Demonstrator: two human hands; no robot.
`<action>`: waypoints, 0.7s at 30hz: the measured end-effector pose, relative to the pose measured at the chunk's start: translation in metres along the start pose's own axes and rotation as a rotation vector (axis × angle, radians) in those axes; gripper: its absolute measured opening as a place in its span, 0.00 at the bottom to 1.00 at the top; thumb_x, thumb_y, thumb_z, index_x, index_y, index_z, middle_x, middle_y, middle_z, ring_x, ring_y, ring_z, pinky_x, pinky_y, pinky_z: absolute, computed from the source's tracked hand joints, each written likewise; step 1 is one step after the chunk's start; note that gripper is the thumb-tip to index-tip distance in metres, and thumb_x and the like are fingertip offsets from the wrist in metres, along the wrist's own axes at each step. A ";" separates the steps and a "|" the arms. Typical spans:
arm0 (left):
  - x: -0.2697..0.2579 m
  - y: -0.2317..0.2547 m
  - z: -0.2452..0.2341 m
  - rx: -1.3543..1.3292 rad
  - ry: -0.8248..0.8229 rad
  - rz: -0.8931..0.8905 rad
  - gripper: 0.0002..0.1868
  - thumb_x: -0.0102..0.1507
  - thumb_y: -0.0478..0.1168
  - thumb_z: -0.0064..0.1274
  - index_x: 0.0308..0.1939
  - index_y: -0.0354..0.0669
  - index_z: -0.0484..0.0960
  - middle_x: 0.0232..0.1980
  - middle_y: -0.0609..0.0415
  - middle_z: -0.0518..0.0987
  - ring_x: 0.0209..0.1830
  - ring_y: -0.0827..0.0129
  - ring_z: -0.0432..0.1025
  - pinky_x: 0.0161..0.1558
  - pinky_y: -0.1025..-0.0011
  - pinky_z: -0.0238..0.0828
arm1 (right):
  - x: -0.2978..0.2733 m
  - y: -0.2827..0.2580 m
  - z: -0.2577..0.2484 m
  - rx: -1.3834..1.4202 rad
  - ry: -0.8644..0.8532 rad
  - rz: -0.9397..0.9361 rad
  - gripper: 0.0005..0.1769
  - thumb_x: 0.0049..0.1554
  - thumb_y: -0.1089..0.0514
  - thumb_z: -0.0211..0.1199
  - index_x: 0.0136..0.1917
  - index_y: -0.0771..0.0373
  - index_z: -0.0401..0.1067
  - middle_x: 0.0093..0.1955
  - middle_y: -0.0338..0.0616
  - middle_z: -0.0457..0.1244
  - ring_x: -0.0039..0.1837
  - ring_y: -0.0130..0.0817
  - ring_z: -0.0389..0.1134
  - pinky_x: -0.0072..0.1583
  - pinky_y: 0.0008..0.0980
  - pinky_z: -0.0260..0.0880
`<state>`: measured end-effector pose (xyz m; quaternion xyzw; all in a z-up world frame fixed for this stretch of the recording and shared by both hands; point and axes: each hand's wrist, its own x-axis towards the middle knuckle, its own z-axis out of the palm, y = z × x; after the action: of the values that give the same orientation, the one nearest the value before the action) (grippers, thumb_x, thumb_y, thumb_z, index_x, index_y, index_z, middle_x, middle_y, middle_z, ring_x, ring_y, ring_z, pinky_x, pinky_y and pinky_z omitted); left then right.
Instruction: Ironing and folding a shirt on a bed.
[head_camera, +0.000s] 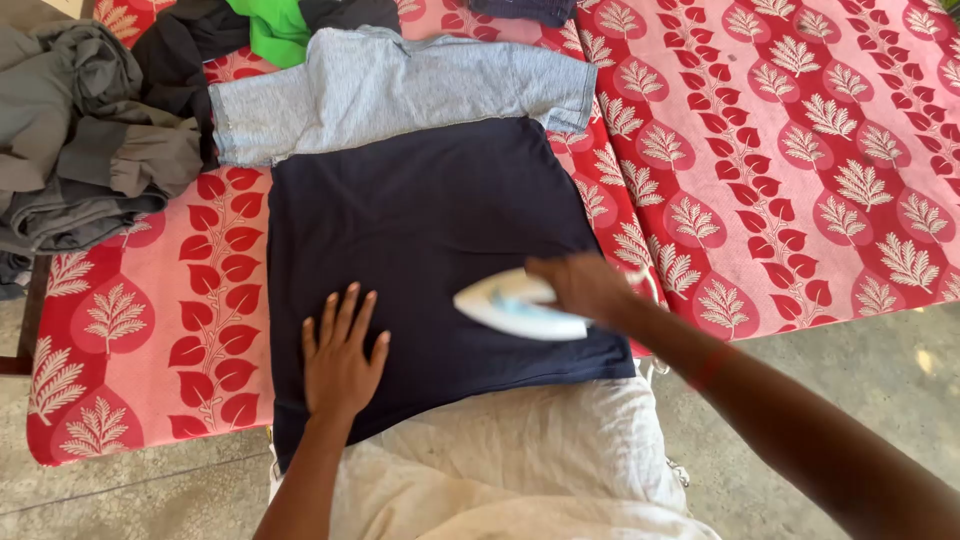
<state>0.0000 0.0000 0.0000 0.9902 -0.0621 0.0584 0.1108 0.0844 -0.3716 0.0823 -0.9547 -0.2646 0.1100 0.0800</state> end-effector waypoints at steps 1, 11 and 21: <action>-0.007 -0.006 -0.002 -0.003 -0.003 -0.002 0.34 0.69 0.60 0.38 0.79 0.63 0.58 0.83 0.62 0.52 0.83 0.60 0.46 0.77 0.45 0.40 | -0.019 -0.005 0.006 0.000 -0.004 0.000 0.34 0.52 0.39 0.69 0.67 0.53 0.69 0.48 0.55 0.71 0.46 0.57 0.73 0.48 0.54 0.73; -0.044 -0.031 -0.005 0.012 0.115 -0.076 0.33 0.68 0.56 0.41 0.78 0.58 0.62 0.82 0.59 0.57 0.82 0.59 0.51 0.77 0.49 0.44 | -0.076 -0.029 -0.026 0.078 -0.209 -0.006 0.29 0.53 0.36 0.66 0.61 0.52 0.68 0.49 0.48 0.71 0.47 0.52 0.74 0.47 0.51 0.73; -0.063 -0.041 -0.001 -0.084 0.174 -0.218 0.31 0.70 0.53 0.41 0.76 0.50 0.65 0.80 0.56 0.61 0.81 0.60 0.53 0.78 0.51 0.45 | 0.108 -0.067 -0.047 0.142 0.086 0.005 0.24 0.62 0.38 0.60 0.54 0.60 0.66 0.43 0.60 0.70 0.48 0.60 0.72 0.49 0.58 0.69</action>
<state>-0.0569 0.0471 -0.0157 0.9768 0.0531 0.1292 0.1626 0.1541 -0.2631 0.1238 -0.9512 -0.2499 0.0876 0.1585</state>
